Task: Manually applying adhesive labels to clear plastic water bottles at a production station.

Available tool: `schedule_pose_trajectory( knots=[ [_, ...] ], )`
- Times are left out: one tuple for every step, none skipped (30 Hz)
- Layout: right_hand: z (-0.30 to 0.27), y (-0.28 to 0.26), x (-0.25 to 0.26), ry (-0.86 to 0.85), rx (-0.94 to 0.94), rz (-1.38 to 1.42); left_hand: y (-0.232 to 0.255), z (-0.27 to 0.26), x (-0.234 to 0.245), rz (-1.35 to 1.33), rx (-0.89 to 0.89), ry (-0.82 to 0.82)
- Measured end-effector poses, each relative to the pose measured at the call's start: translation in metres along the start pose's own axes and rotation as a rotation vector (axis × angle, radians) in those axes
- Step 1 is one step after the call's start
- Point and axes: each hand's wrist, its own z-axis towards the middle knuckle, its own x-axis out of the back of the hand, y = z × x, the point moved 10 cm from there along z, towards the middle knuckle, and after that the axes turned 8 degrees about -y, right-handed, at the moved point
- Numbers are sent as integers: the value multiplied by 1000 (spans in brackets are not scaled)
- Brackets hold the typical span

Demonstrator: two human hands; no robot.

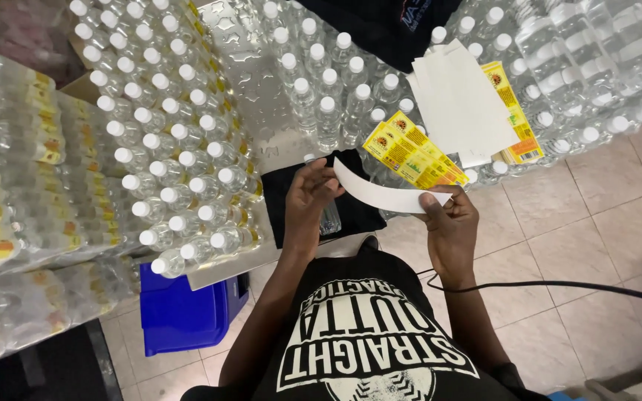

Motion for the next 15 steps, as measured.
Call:
schedule_pose_trajectory(
  knots=[
    [-1,0,-5,-9,-1,0,-2,-1,4,0,-6,7],
    [-3,4,-8,5,-43,47,-10,-4,10,-48,30,33],
    [-5,9,-12,19,-85,93,-17,-6,16,-96,65,60],
    [-5,12,-11,12,-87,92,-15,-7,17,-97,61,66],
    [-5,14,-8,26,-93,6,-15,-8,19,-135,78,80],
    [-5,17,-5,41,-99,-78,-15,-10,21,-171,96,95],
    [-7,24,1,35,-103,-79,-8,-14,20,-171,93,101],
    [-6,23,6,26,-50,-250,3,-17,19,-101,63,93],
    [-6,23,10,17,3,-420,14,-19,17,-31,33,85],
    [-6,18,4,14,1,-421,16,-22,18,-32,33,89],
    [-10,-14,-19,-52,281,-682,22,-24,18,14,-3,74],
    [-22,-39,-47,-119,567,-936,27,-26,17,60,-37,54],
    [-21,-40,-54,-120,567,-936,29,-29,15,60,-38,55],
    [-25,-43,-72,-204,657,-950,30,-30,11,81,-44,35],
    [-31,-47,-88,-289,747,-962,32,-32,7,101,-51,16]
  ],
)
